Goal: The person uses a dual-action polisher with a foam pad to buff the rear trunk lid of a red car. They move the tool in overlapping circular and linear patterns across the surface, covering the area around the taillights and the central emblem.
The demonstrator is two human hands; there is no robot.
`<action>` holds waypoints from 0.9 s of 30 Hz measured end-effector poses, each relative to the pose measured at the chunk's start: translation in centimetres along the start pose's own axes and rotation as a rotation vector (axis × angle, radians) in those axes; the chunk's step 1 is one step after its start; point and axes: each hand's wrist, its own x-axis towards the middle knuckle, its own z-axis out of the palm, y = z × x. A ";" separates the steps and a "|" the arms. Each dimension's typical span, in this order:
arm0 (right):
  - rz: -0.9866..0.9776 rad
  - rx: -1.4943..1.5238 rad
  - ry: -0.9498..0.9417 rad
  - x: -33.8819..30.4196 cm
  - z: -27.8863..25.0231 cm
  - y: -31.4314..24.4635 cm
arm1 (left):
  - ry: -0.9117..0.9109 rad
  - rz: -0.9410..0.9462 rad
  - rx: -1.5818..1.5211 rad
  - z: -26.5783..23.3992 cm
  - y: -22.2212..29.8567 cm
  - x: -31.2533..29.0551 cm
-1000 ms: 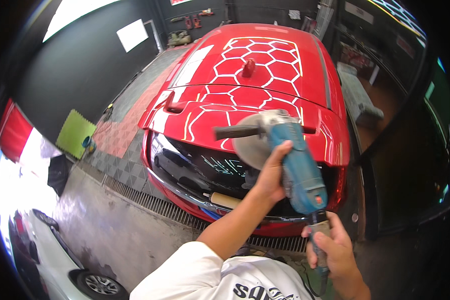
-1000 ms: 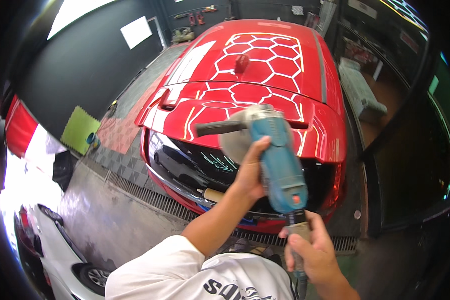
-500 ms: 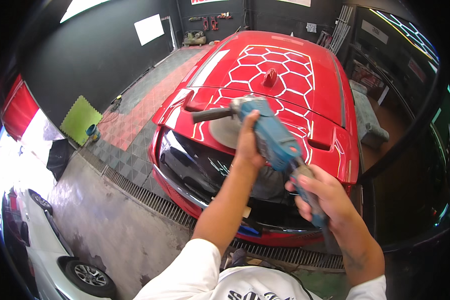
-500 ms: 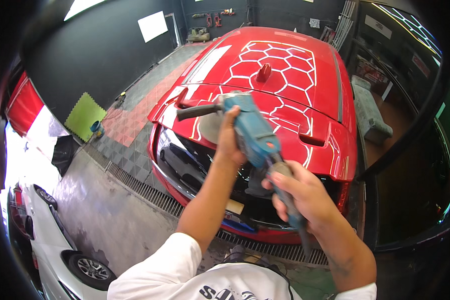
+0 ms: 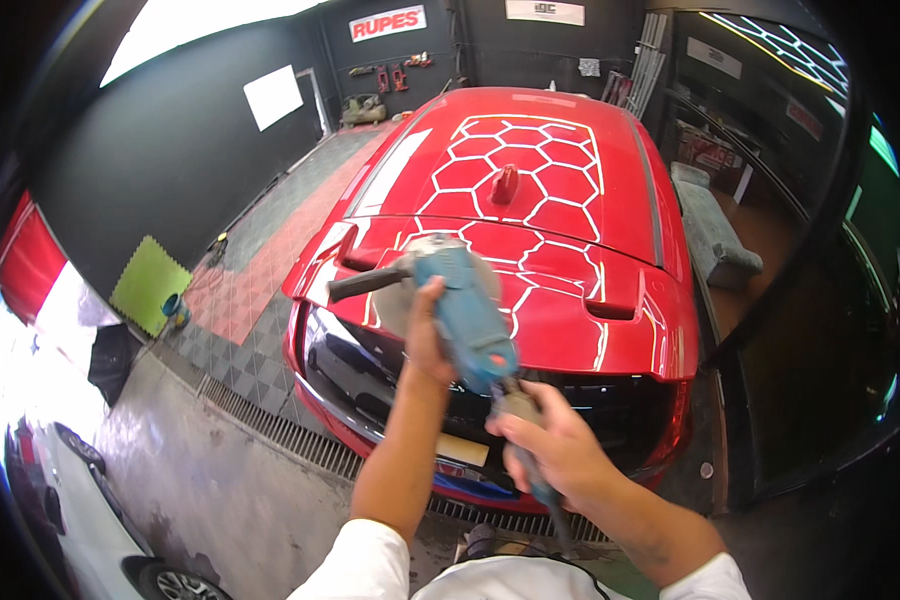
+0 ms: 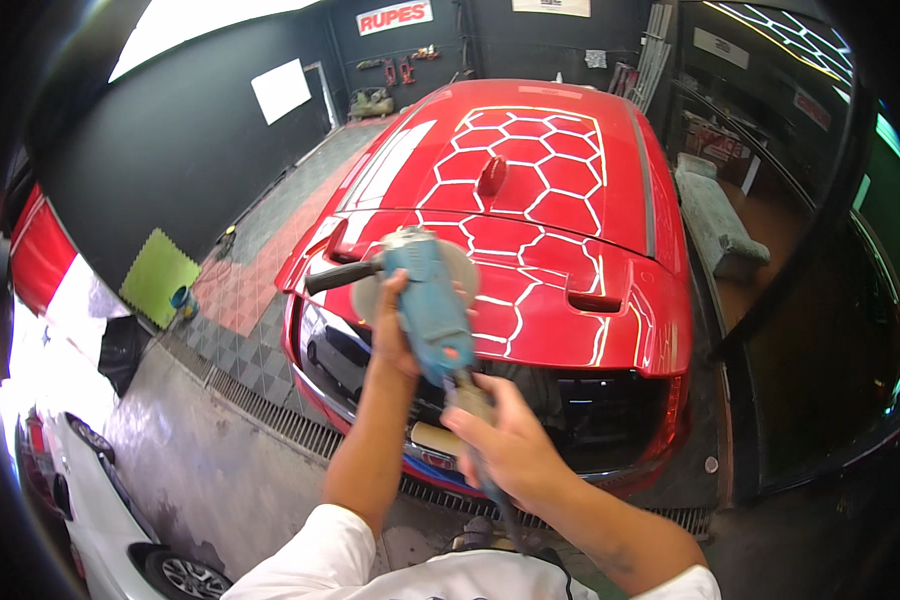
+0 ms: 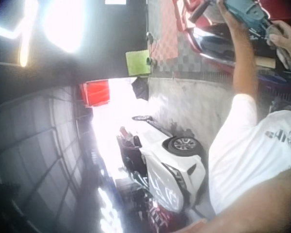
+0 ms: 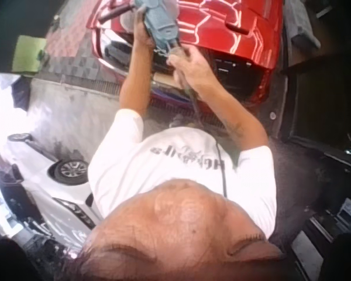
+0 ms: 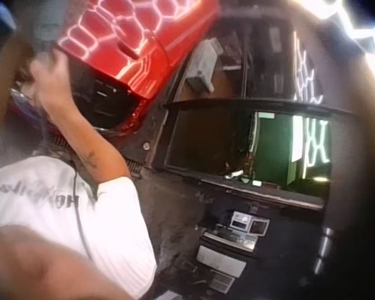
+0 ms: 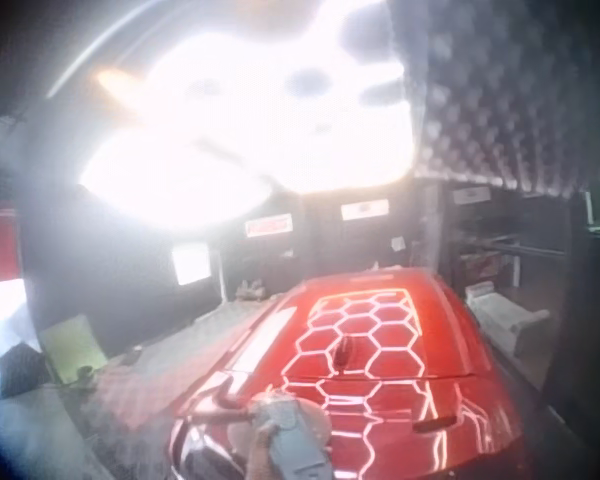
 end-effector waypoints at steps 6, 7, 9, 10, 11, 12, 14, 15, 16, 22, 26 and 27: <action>-0.080 -0.044 0.189 -11.7 -6.7 1.9 | -0.112 -0.285 -0.186 8.3 -11.6 -4.8; -0.089 -0.053 0.236 -12.8 -7.0 2.2 | -0.131 -0.334 -0.206 8.3 -13.1 -4.8; -0.094 -0.032 0.259 -13.5 -6.8 2.2 | -0.067 -0.308 -0.157 9.0 -14.0 -5.2; -0.120 -0.022 0.261 -13.7 -7.2 2.5 | -0.082 -0.310 -0.157 9.1 -14.1 -5.0; -0.101 -0.016 0.241 -13.4 -7.2 2.6 | -0.085 -0.302 -0.171 8.9 -13.8 -4.9; -0.081 -0.012 0.221 -12.7 -7.2 2.5 | -0.087 -0.293 -0.188 8.5 -12.9 -4.8; -0.059 -0.005 0.177 -11.0 -6.7 2.0 | -0.056 -0.250 -0.183 7.9 -10.9 -4.4; -0.047 0.010 0.136 -9.8 -6.1 1.8 | -0.022 -0.214 -0.161 7.5 -9.3 -4.4; -0.032 0.013 0.096 -8.5 -5.4 1.7 | 0.004 -0.173 -0.133 6.3 -7.9 -4.1; 0.025 -0.016 -0.103 2.3 1.5 2.0 | 0.039 0.100 0.044 -1.5 4.0 -2.2; 0.044 -0.036 -0.182 6.5 6.2 2.0 | -0.017 0.118 -0.003 -3.9 10.2 -4.0; 0.068 -0.048 -0.201 6.2 6.2 1.7 | -0.020 0.128 0.010 -4.1 10.7 -4.6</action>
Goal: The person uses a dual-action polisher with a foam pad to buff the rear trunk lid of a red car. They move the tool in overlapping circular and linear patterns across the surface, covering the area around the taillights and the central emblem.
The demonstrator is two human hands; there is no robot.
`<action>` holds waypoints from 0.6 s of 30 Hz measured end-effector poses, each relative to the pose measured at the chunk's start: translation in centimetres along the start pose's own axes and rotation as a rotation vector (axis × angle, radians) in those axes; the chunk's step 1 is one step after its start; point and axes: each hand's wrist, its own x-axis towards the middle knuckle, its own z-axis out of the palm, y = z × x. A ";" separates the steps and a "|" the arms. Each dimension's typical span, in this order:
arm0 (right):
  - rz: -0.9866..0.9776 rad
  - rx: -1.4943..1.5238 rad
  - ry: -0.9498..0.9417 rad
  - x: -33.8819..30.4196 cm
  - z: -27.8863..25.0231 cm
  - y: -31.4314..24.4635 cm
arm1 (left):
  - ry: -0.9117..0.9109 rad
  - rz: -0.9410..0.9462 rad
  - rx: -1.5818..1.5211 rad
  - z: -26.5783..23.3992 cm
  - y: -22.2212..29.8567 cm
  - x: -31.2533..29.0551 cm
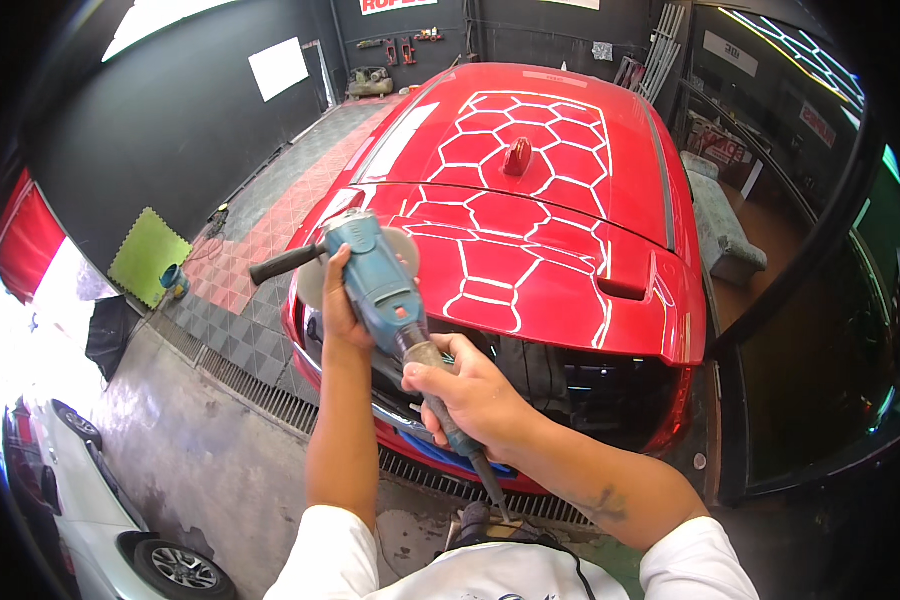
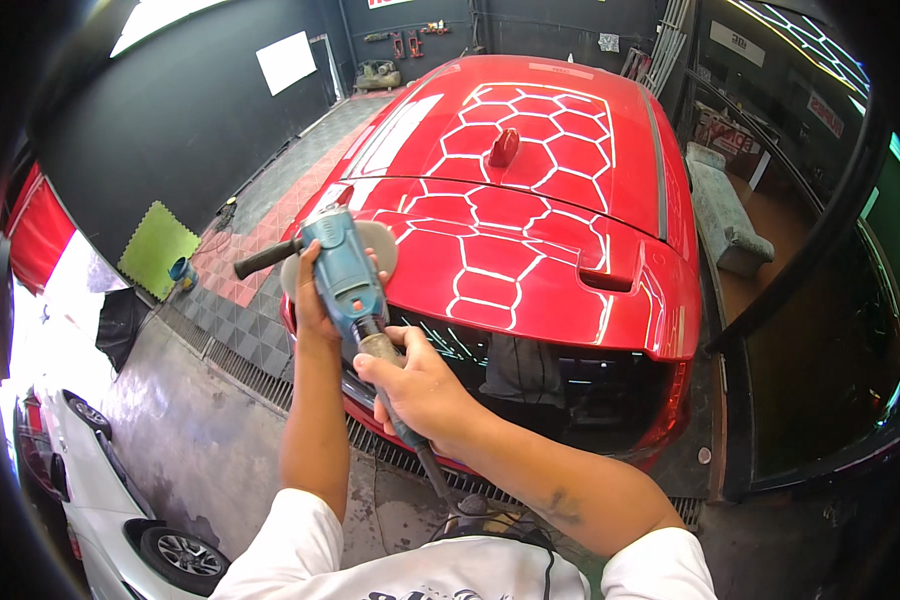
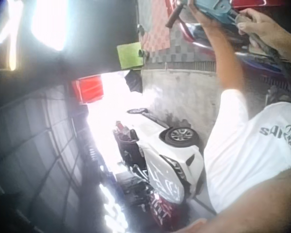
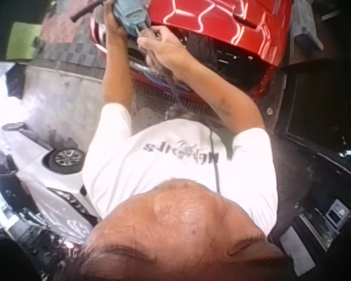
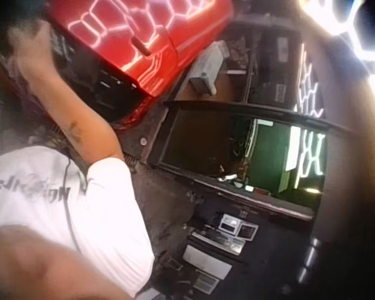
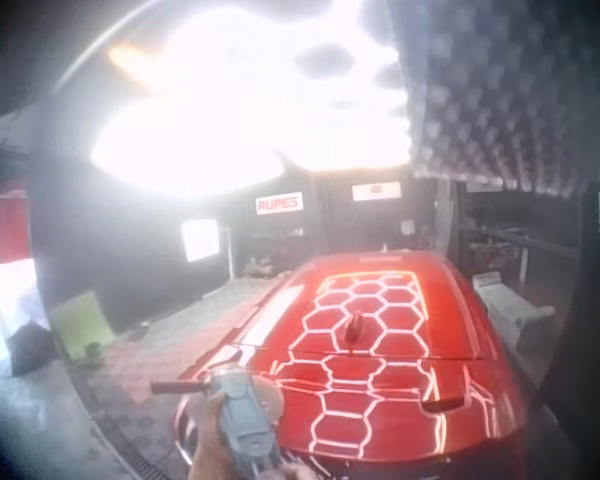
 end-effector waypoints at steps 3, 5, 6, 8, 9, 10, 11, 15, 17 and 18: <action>0.097 -0.060 -0.062 -1.9 0.1 -0.8 | 0.074 0.085 -0.016 0.6 -1.1 -3.2; 0.077 -0.054 -0.036 -4.6 -1.1 0.5 | 0.092 0.057 -0.028 1.6 -3.6 -4.7; 0.064 -0.052 -0.028 -6.1 -1.9 1.2 | 0.100 0.048 -0.030 2.4 -5.1 -5.2; 0.095 -0.044 0.027 -9.9 -2.9 1.2 | 0.144 -0.027 -0.076 4.0 -8.1 -6.6; 0.073 -0.046 0.067 -12.1 -3.7 1.2 | 0.162 -0.048 -0.057 5.8 -9.9 -7.3; 0.052 -0.055 0.110 -14.3 -4.6 1.3 | 0.179 -0.067 -0.045 7.7 -11.9 -7.8; 0.013 -0.051 0.140 -16.7 -5.8 1.7 | 0.158 -0.152 -0.085 8.7 -14.2 -8.2; -0.008 -0.121 0.408 -24.9 -6.8 2.0 | 0.053 -0.326 -0.190 13.9 -22.6 -9.9; 0.006 -0.117 0.480 -28.0 -6.6 1.8 | 0.009 -0.350 -0.230 16.0 -25.4 -11.1; 0.006 -0.108 0.507 -29.6 -6.9 1.9 | -0.001 -0.359 -0.254 16.7 -26.0 -11.4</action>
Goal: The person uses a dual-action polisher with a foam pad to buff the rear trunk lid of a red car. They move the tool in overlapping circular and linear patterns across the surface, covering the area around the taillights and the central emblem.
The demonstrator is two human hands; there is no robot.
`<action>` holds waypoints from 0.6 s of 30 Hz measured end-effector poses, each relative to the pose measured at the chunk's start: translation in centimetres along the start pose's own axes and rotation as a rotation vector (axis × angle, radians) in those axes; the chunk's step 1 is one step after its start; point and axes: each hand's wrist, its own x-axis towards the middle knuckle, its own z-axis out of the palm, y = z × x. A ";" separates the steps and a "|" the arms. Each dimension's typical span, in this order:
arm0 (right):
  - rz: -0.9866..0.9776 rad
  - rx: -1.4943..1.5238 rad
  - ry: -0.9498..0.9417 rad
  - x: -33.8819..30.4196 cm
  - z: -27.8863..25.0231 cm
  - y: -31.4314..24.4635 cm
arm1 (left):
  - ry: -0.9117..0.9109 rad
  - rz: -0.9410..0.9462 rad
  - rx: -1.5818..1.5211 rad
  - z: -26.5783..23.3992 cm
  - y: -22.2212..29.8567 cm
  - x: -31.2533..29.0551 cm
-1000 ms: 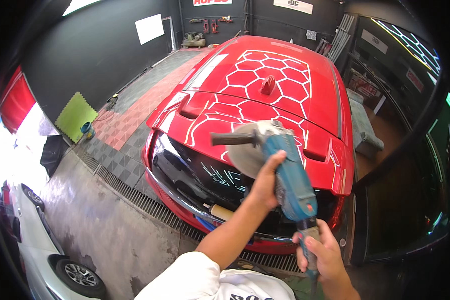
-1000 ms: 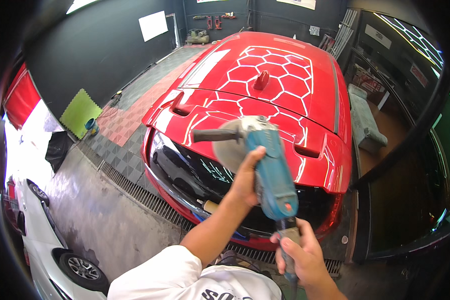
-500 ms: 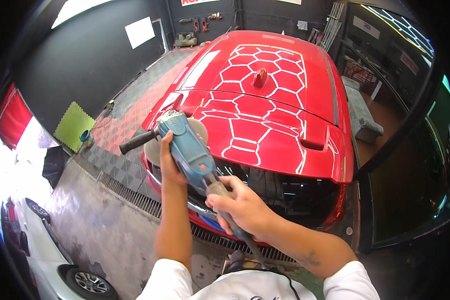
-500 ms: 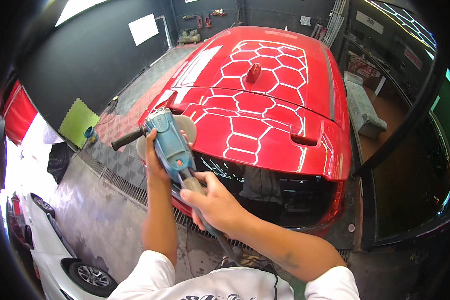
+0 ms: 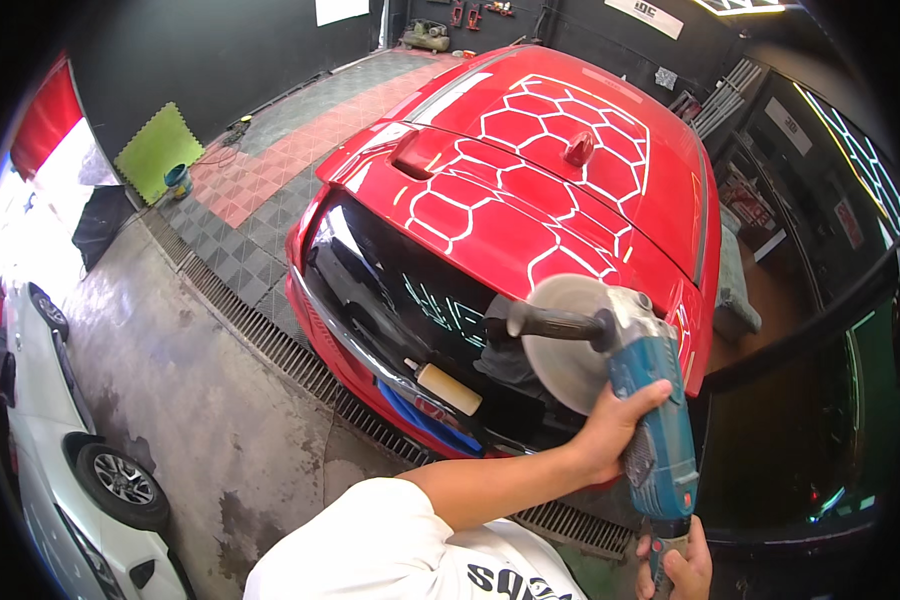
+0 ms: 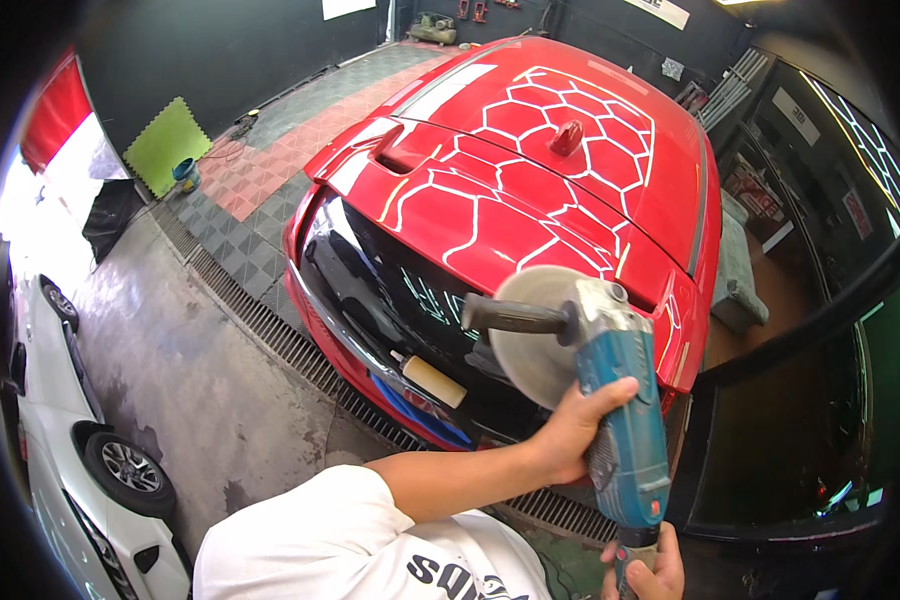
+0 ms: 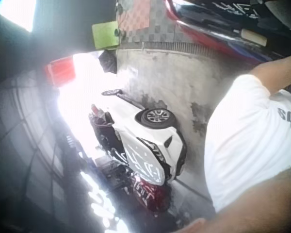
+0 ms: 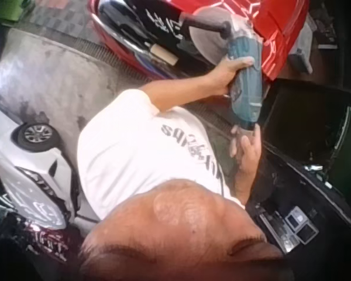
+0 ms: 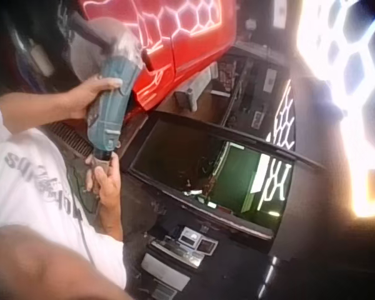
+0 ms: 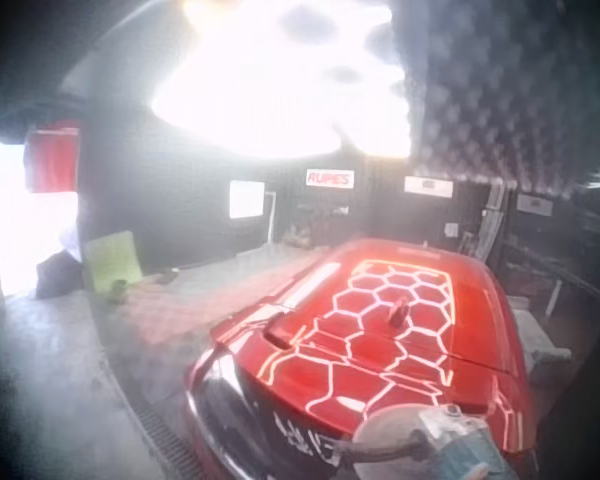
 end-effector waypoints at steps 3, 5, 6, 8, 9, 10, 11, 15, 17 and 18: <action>0.003 -0.013 0.063 -1.9 -0.5 -0.1 | 0.049 -0.024 0.033 1.2 -0.6 -0.5; 0.001 -0.044 0.058 -2.0 0.1 -0.7 | 0.070 -0.009 0.032 1.1 -0.2 -0.6; 0.005 -0.049 0.026 -1.5 0.6 -1.1 | 0.077 0.012 0.036 0.7 0.7 -0.8; 0.007 -0.051 -0.029 -0.1 1.8 -1.5 | 0.085 0.041 0.051 0.1 3.4 -1.5; -0.002 0.046 -0.058 2.2 2.1 -0.4 | 0.134 0.067 0.045 -0.4 4.7 -1.6; -0.002 0.073 -0.211 4.5 2.2 0.1 | 0.171 0.126 0.103 -1.6 6.6 -2.1; -0.008 0.095 -0.323 6.2 2.8 -0.1 | 0.187 0.141 0.056 -1.5 8.7 -2.6; 0.067 0.079 -0.503 12.6 10.3 -1.4 | 0.300 0.406 0.215 -4.2 18.0 -4.0; 0.032 0.070 -0.546 15.9 15.0 -2.0 | 0.286 0.462 0.304 -6.3 23.3 -3.6; -0.017 0.097 -0.604 17.5 17.5 -1.8 | 0.263 0.511 0.303 -7.9 26.4 -3.6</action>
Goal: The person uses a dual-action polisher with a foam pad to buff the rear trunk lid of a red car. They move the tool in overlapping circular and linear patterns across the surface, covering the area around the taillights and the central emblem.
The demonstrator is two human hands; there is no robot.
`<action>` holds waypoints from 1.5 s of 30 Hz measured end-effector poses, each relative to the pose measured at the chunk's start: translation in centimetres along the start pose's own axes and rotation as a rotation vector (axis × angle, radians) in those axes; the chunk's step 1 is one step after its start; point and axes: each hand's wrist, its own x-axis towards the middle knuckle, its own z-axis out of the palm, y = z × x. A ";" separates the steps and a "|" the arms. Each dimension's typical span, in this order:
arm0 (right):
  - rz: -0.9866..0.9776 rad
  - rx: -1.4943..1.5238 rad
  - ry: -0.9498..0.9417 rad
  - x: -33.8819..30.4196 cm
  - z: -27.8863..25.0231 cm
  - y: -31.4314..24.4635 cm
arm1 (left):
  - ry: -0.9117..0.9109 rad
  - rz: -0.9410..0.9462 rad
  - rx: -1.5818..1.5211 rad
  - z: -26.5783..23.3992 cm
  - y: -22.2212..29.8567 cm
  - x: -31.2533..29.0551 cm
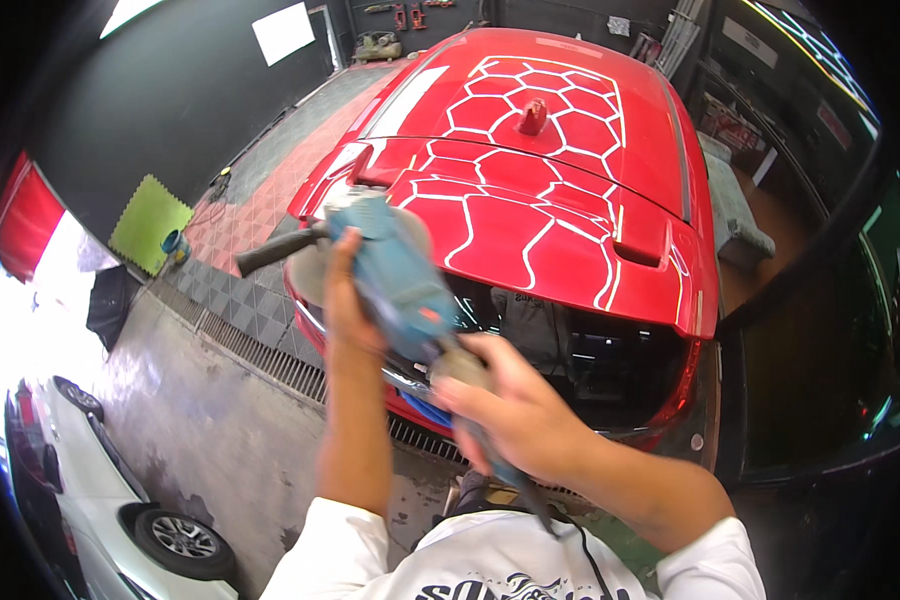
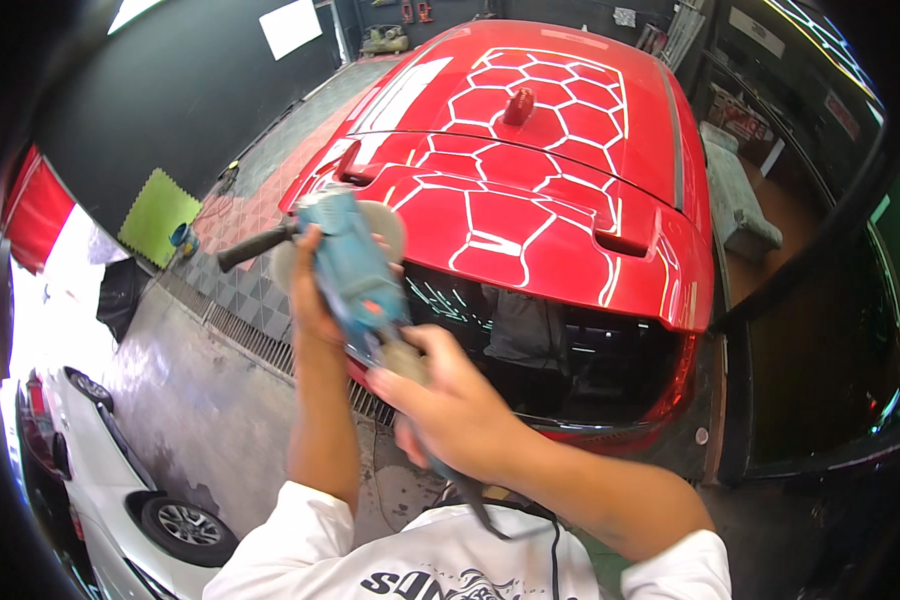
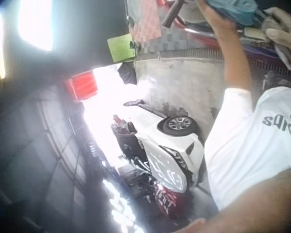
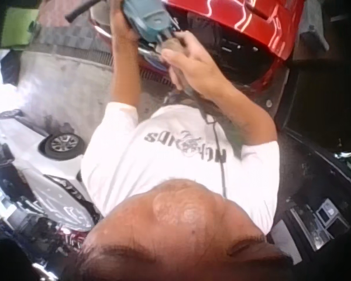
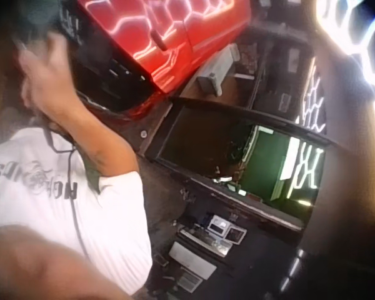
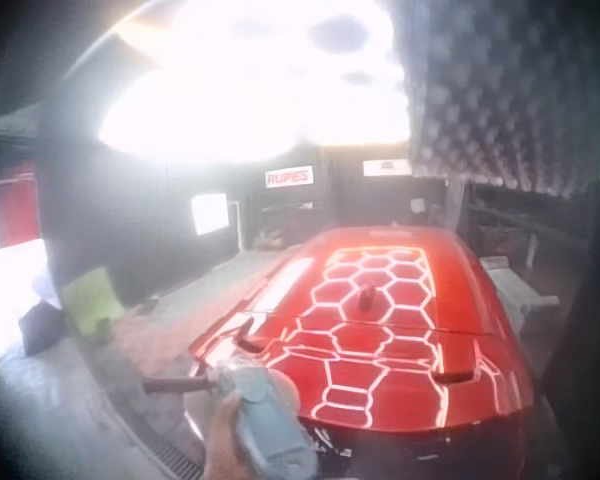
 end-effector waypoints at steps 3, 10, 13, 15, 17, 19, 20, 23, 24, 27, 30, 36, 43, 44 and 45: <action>0.008 -0.003 -0.022 5.6 3.5 -1.0 | -0.134 -0.032 -0.008 -2.9 6.0 2.0; 0.049 -0.101 0.042 0.7 0.8 -0.7 | -0.114 -0.072 -0.053 0.1 0.9 -0.8; 0.058 -0.122 0.075 -5.6 -1.6 0.2 | -0.088 -0.120 -0.056 3.0 -3.9 -4.1; 0.043 -0.089 0.142 -10.5 -2.2 -0.4 | -0.103 -0.168 -0.021 5.8 -7.1 -6.1; 0.066 -0.049 0.239 -15.2 -3.0 -1.0 | -0.103 -0.291 -0.033 8.3 -10.6 -7.6; 0.062 -0.018 0.325 -19.4 -3.6 -0.9 | -0.164 -0.412 -0.043 10.5 -13.8 -9.3; 0.046 -0.005 0.372 -21.4 -3.8 -0.3 | -0.183 -0.476 -0.055 11.6 -15.6 -10.1; -0.019 0.075 0.526 -26.1 -4.1 1.6 | -0.288 -0.656 -0.080 15.0 -20.1 -11.9; -0.040 0.107 0.574 -27.1 -4.2 2.0 | -0.325 -0.710 -0.088 15.9 -21.1 -12.2; -0.068 0.108 0.599 -28.1 -4.4 2.2 | -0.339 -0.794 -0.070 17.7 -22.9 -12.4; -0.078 0.069 0.567 -27.3 -4.8 2.2 | -0.312 -0.670 -0.045 16.8 -23.1 -11.9; -0.082 -0.007 0.347 -19.8 -6.8 1.6 | -0.303 -0.462 -0.088 12.8 -17.1 -7.6; 0.146 0.041 0.326 -16.9 -7.9 0.3 | -0.268 -0.415 -0.025 11.7 -16.3 -7.1; 0.215 0.086 0.319 -17.1 -8.7 -0.1 | -0.229 -0.392 0.011 12.2 -16.9 -8.2; 0.281 0.093 0.373 -17.6 -8.9 -0.4 | -0.189 -0.435 0.003 12.1 -17.7 -8.5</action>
